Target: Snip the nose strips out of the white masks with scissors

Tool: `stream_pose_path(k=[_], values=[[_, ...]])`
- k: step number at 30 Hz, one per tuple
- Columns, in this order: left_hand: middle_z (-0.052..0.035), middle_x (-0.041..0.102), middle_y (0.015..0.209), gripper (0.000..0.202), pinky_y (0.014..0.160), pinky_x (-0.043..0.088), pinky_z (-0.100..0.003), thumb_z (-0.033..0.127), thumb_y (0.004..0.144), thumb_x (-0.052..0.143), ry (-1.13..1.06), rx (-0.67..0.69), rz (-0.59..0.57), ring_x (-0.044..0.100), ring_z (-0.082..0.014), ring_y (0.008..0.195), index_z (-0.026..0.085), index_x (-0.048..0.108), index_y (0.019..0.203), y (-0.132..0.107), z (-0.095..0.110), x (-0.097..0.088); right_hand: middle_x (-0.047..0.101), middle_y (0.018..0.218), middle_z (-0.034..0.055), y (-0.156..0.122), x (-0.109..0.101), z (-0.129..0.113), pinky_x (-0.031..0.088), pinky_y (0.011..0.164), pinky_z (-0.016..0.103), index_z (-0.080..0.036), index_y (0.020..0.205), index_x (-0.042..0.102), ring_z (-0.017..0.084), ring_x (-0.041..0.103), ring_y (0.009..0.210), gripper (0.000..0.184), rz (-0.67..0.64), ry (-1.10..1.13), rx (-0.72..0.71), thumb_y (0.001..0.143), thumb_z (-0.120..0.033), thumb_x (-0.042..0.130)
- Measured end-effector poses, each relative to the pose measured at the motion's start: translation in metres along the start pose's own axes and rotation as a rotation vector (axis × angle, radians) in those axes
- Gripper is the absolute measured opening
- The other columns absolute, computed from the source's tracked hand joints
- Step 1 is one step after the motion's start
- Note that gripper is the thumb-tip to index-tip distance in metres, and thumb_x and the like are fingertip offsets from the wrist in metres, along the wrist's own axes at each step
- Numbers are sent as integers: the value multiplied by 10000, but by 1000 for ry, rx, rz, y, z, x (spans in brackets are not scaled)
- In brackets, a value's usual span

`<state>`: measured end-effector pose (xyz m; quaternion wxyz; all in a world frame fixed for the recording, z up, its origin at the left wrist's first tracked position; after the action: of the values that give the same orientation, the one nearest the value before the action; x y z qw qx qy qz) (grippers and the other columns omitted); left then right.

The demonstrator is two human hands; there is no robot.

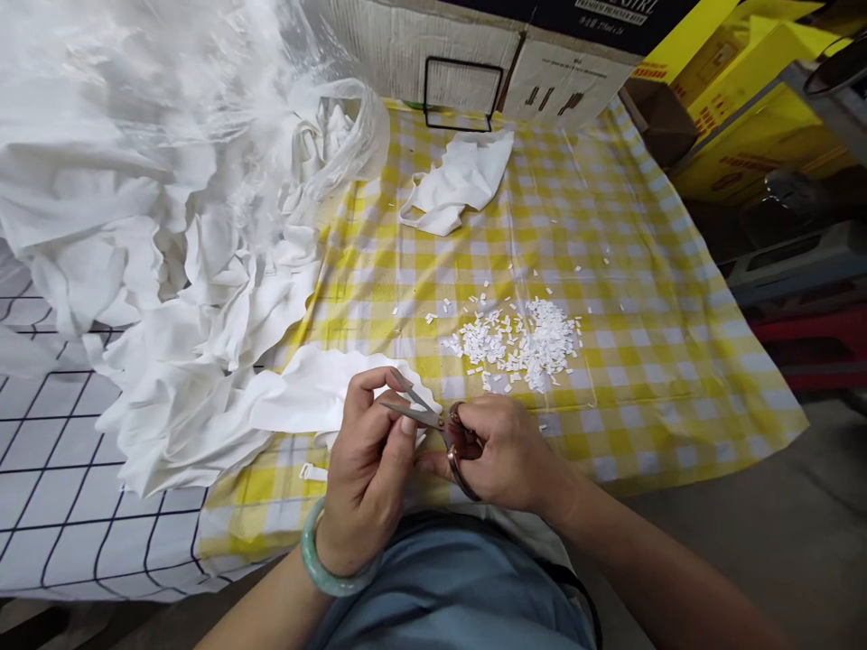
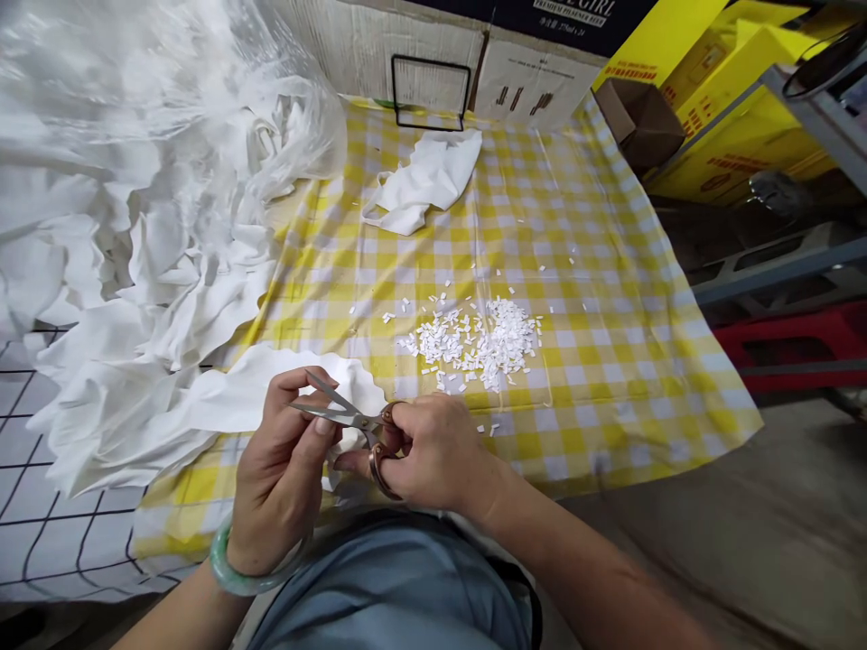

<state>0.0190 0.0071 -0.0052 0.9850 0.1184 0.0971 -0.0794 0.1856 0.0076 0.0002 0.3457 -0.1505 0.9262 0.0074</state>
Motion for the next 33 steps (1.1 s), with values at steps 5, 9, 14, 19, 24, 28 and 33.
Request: stream_pose_path(k=[5, 9, 14, 19, 24, 28, 33], values=[[-81, 521, 976, 201, 911, 432, -364, 153, 983, 444, 71, 35, -77, 470, -230, 1054, 198, 608, 875, 12, 4, 8, 460, 507, -45, -7, -5, 13, 280, 525, 233, -189, 538, 445, 84, 365, 500, 453, 1, -1, 92, 774, -465, 716], [-89, 528, 989, 199, 908, 436, -348, 154, 980, 454, 34, 60, -171, 485, -226, 1070, 185, 607, 856, 29, 4, 22, 436, 494, -46, -16, -15, 28, 255, 489, 234, -188, 525, 444, 85, 352, 495, 470, 40, 15, 185, 779, -477, 714], [-89, 553, 975, 221, 925, 440, -341, 171, 981, 467, -27, 17, -185, 496, -228, 1115, 180, 608, 812, 37, -1, 36, 477, 493, -40, -22, -28, 40, 320, 460, 225, -188, 569, 509, 92, 401, 481, 474, 113, 318, 406, 761, -567, 720], [-135, 574, 1227, 182, 1030, 451, -347, 129, 981, 438, -21, 111, -379, 521, -225, 1224, 173, 614, 980, 15, 14, 20, 670, 784, 34, -15, -21, 28, 496, 566, 272, -201, 913, 686, 176, 606, 662, 497, 122, 526, 242, 629, -581, 832], [-120, 574, 1202, 203, 1008, 461, -347, 68, 927, 439, 379, 82, -61, 555, -218, 1167, 185, 589, 1001, -9, 6, -55, 696, 834, 70, -8, -6, 24, 542, 637, 313, -195, 967, 686, 192, 647, 694, 395, 114, 443, 244, 815, -559, 694], [-210, 482, 1342, 399, 1063, 366, -589, 86, 820, 548, 827, 10, -75, 428, -379, 1285, 140, 552, 1215, -16, -28, -109, 717, 956, 97, 1, 15, 8, 548, 748, 368, -201, 1055, 668, 249, 670, 844, 461, 215, 183, 122, 736, -513, 784], [-158, 565, 1298, 167, 1046, 404, -535, 95, 787, 586, 585, 123, -157, 501, -336, 1238, 180, 619, 927, 11, -27, -113, 719, 905, 76, 27, 55, -38, 521, 821, 365, -193, 878, 670, 245, 660, 890, 168, 113, 187, -156, 735, -248, 739]])
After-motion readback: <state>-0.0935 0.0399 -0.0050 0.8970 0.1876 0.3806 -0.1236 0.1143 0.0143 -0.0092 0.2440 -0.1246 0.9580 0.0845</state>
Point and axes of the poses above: each hand's wrist, its own y-axis towards the middle knuckle, its own x-axis out of the palm, z = x × y, the point moved 1 cm from there along y, towards the middle knuckle
